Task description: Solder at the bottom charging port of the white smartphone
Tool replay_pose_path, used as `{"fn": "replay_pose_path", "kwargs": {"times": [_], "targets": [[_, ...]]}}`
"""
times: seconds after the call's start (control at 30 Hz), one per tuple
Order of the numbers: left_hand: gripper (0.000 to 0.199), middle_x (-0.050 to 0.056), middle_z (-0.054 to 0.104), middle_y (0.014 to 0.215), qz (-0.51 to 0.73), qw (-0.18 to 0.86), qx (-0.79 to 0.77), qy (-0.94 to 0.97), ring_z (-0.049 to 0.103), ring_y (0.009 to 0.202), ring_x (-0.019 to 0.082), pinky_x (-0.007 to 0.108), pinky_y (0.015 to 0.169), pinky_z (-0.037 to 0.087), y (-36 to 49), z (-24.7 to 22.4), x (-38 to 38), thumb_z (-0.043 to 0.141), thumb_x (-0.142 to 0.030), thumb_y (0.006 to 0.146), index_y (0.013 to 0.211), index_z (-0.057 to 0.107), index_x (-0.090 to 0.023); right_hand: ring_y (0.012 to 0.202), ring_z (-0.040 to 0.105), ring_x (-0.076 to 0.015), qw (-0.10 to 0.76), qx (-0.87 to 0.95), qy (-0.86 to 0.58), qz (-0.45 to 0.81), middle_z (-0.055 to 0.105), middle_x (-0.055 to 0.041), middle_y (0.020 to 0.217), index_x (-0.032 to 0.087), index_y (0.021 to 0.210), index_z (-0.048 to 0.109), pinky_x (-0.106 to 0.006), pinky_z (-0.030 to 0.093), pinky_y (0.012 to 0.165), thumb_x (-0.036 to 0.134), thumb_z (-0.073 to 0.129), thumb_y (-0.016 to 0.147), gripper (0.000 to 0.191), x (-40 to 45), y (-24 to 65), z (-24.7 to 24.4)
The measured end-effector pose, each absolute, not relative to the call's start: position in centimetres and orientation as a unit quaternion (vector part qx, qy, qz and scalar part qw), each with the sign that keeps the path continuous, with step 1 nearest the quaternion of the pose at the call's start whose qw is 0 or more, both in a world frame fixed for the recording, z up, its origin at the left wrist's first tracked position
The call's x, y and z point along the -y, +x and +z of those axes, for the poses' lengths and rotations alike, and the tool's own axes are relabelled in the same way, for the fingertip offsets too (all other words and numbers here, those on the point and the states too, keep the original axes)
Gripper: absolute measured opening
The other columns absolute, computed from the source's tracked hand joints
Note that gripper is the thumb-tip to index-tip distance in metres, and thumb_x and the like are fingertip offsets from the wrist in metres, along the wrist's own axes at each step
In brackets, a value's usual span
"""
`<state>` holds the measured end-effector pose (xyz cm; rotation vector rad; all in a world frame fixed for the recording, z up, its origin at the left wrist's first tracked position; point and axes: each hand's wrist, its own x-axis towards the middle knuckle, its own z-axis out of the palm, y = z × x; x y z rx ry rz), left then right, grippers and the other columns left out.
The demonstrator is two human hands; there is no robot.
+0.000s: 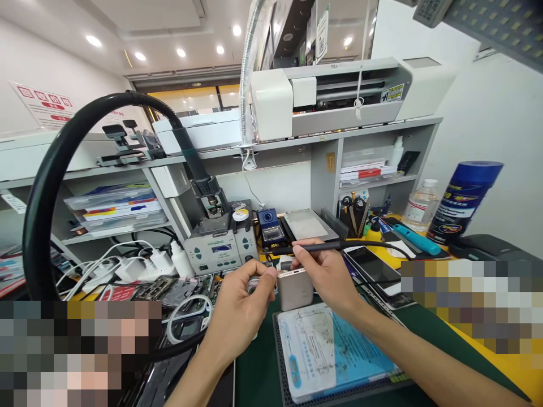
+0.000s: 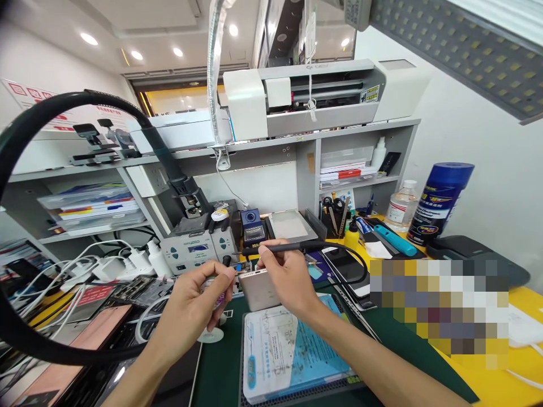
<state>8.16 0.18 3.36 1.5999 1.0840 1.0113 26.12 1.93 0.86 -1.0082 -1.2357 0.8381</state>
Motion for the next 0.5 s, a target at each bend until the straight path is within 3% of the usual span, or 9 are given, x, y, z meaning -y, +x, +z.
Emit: {"fn": "replay_pose_path", "kwargs": {"times": [0.5], "targets": [[0.037,-0.006,0.051,0.051,0.405,0.409,-0.445,0.686,0.037,0.039,0.007,0.020,0.040,0.028,9.5,2.9,-0.9,0.057,-0.043,0.094,0.066,0.047,-0.022,0.074,0.070,-0.0244,0.631,0.527,-0.436,0.366,0.070,-0.0009,0.071,0.023,0.098,0.069,-0.036,0.053,0.072,0.049,0.072,0.089,0.028,-1.9,26.1,1.0]]}}
